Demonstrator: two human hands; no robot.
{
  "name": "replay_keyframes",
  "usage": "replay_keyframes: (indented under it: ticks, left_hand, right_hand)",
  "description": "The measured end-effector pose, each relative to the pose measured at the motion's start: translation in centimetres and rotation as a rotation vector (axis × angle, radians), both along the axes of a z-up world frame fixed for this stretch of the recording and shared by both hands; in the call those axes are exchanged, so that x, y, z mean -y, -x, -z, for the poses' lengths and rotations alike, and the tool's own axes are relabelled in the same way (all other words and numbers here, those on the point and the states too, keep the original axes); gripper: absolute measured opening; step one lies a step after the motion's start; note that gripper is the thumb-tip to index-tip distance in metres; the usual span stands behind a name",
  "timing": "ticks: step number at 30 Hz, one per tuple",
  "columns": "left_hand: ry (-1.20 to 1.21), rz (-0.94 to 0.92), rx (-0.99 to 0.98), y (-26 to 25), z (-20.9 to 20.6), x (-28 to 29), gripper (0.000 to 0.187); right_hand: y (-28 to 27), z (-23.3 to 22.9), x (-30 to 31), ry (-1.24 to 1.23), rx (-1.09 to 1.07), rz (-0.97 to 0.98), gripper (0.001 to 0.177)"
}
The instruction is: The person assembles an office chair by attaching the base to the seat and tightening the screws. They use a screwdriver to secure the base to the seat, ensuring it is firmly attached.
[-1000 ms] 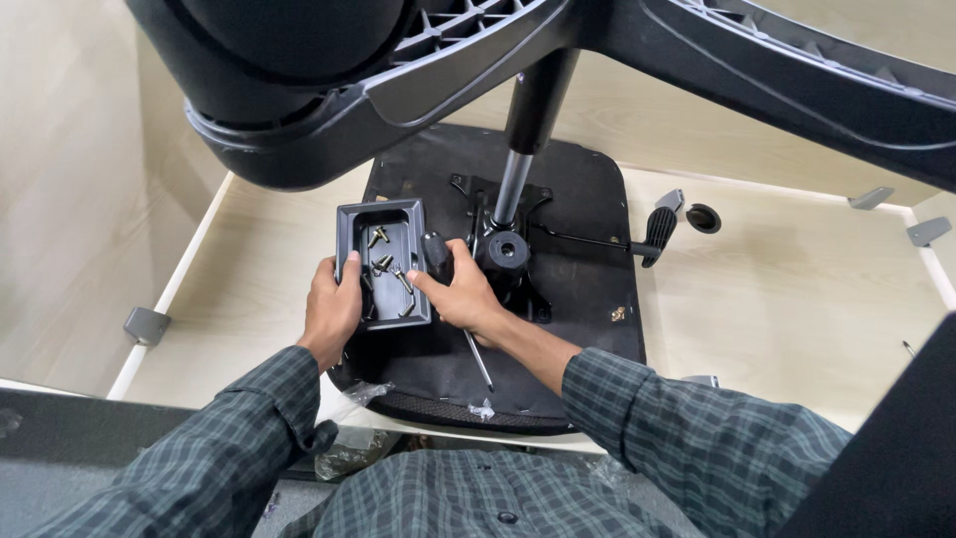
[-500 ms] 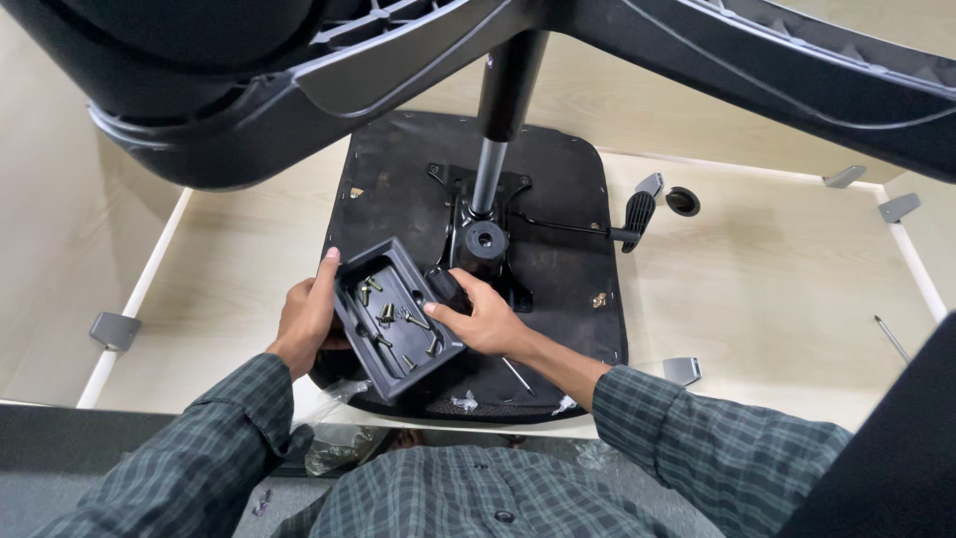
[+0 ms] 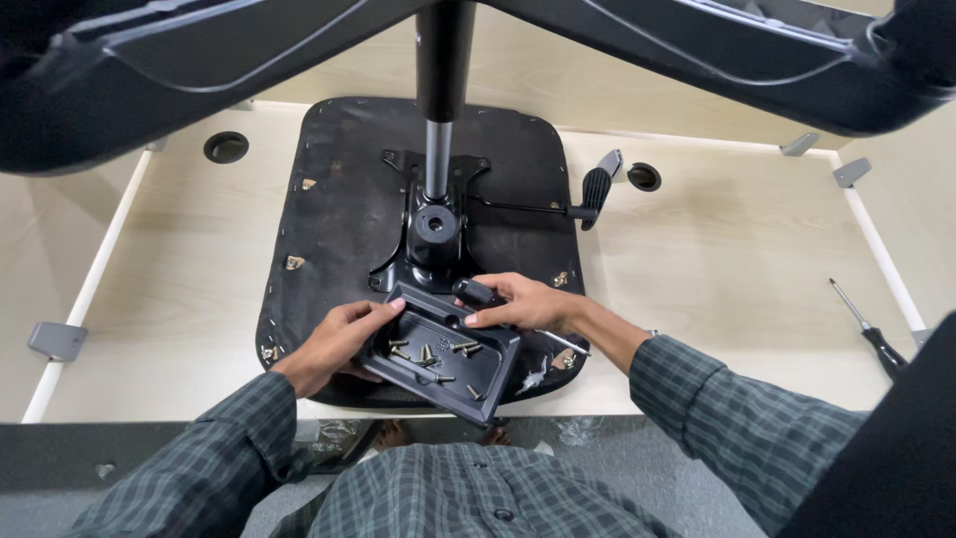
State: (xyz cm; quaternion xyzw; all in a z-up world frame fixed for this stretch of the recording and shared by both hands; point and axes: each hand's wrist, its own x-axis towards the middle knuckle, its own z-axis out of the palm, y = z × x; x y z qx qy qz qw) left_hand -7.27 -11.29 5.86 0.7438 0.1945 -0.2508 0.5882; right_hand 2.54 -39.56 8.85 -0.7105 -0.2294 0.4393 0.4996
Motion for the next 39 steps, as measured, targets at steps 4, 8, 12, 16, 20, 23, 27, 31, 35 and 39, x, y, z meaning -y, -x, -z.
replay_keyframes:
  ticks: [4,8,12,16,20,23,27,31,35,39]
  left_hand:
    - [0.125,-0.028,0.010,-0.3,-1.0,3.7,0.061]
    - [0.148,-0.061,0.065,-1.0,-1.6,7.0,0.054]
    - [0.176,-0.099,0.098,-1.7,-1.7,9.7,0.055]
    - [0.200,-0.169,0.110,-2.3,-1.4,12.1,0.050]
    - [0.217,-0.254,0.132,-2.7,-0.8,13.6,0.049]
    - [0.223,-0.250,0.147,-3.0,-0.3,14.0,0.051]
    - [0.225,-0.218,0.163,-4.1,-0.2,14.5,0.049]
    - [0.247,-0.208,0.189,-4.9,-0.2,15.0,0.049]
    - [0.274,-0.213,0.194,-5.4,-0.2,15.5,0.051]
    - [0.225,-0.215,0.220,-6.2,0.3,16.6,0.051]
  right_hand:
    - [-1.2,-0.8,2.6,0.105,-0.037,0.046,0.042]
    - [-2.4,-1.5,5.3,0.138,0.003,0.060,0.043]
    - [-3.5,-1.9,8.0,0.166,0.088,0.109,0.047]
    - [-4.1,-1.8,10.6,0.316,0.150,0.200,0.051]
    - [-4.1,-0.9,12.4,0.302,0.066,0.351,0.051]
    - [-3.8,-0.1,13.5,0.106,-0.103,0.453,0.056]
    - [-3.0,0.4,14.3,0.056,-0.140,0.623,0.059]
    - [-2.3,1.0,14.1,0.047,-0.120,0.780,0.057]
    - [-2.4,1.6,13.9,-0.009,-0.102,0.889,0.053]
    - [-2.8,1.9,14.6,-0.086,-0.128,0.923,0.047]
